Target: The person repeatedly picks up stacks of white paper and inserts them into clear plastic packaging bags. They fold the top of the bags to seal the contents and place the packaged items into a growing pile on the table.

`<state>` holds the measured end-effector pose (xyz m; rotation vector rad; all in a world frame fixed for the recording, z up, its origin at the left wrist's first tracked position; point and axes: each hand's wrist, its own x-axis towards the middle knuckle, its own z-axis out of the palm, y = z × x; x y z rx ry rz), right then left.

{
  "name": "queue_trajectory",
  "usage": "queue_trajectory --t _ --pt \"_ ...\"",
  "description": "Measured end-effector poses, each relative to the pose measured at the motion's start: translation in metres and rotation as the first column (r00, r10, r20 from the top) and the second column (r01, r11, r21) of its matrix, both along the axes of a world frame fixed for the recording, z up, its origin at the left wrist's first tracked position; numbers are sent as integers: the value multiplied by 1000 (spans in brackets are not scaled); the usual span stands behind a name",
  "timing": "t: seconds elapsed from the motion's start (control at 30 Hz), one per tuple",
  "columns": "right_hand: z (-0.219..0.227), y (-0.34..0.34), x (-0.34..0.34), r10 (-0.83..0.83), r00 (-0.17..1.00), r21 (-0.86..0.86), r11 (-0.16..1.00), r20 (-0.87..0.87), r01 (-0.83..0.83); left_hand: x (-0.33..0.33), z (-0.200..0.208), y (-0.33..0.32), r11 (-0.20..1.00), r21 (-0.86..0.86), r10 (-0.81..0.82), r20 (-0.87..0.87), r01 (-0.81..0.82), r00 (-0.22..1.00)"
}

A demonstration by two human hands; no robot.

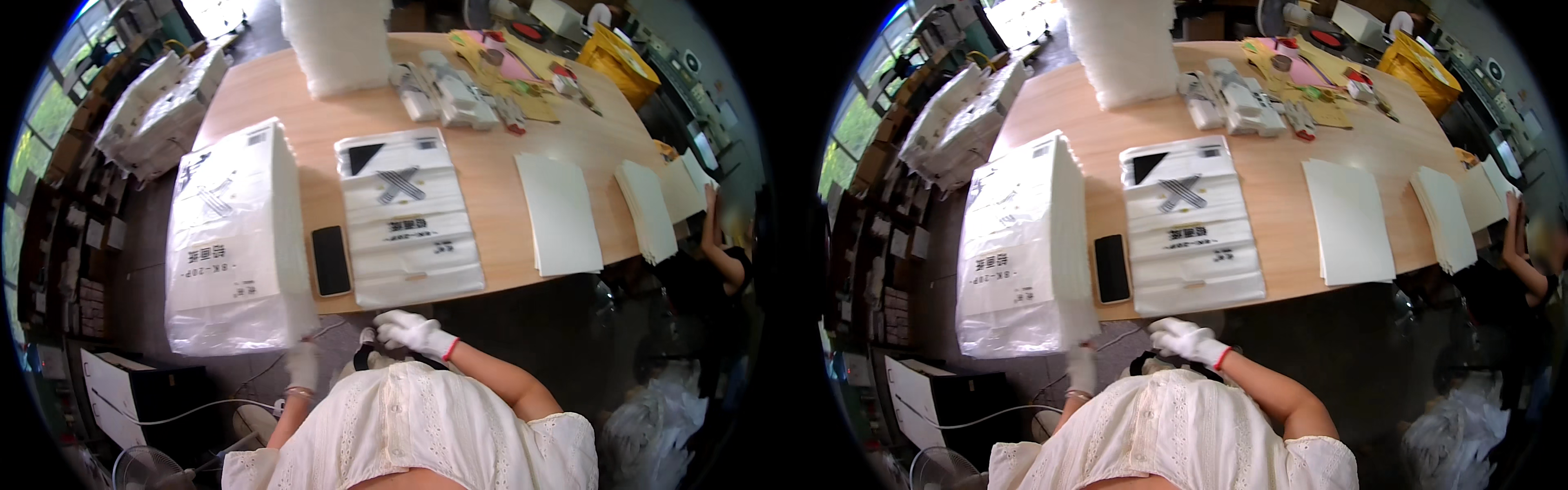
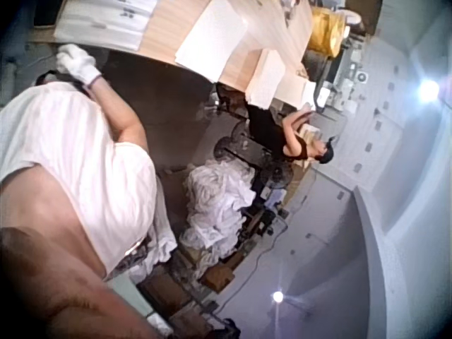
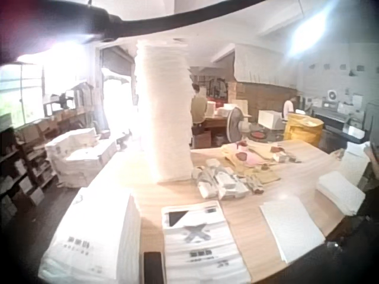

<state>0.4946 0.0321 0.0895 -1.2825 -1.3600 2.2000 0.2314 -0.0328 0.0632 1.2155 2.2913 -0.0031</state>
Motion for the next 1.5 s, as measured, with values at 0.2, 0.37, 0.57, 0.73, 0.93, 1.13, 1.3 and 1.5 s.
queue_trajectory --t 0.2,0.37,0.57,0.73,0.93,1.13,1.3,1.5 --pt "-41 -43 127 -562 826 25 827 41 561 155 13 101 538 726 -670 60 428 740" --pt "-37 -60 147 -685 728 -18 728 16 685 161 -12 159 559 543 -723 -50 626 689" --pt "-51 -9 108 -546 793 -117 836 -269 536 159 -4 182 671 402 -714 121 623 690" --pt "-30 75 47 -644 724 218 691 -246 689 165 23 189 812 462 -571 500 357 651" --pt "-27 48 89 -843 447 954 268 298 -131 139 44 244 921 300 -206 916 -247 345" --pt "-8 120 21 -619 763 943 330 187 36 177 113 251 940 336 -337 880 61 335" --pt "-34 119 48 -591 776 932 363 220 13 183 140 253 637 706 -737 439 310 514" --pt "-29 47 238 -807 387 893 428 446 -137 176 153 219 279 904 -632 -81 323 771"
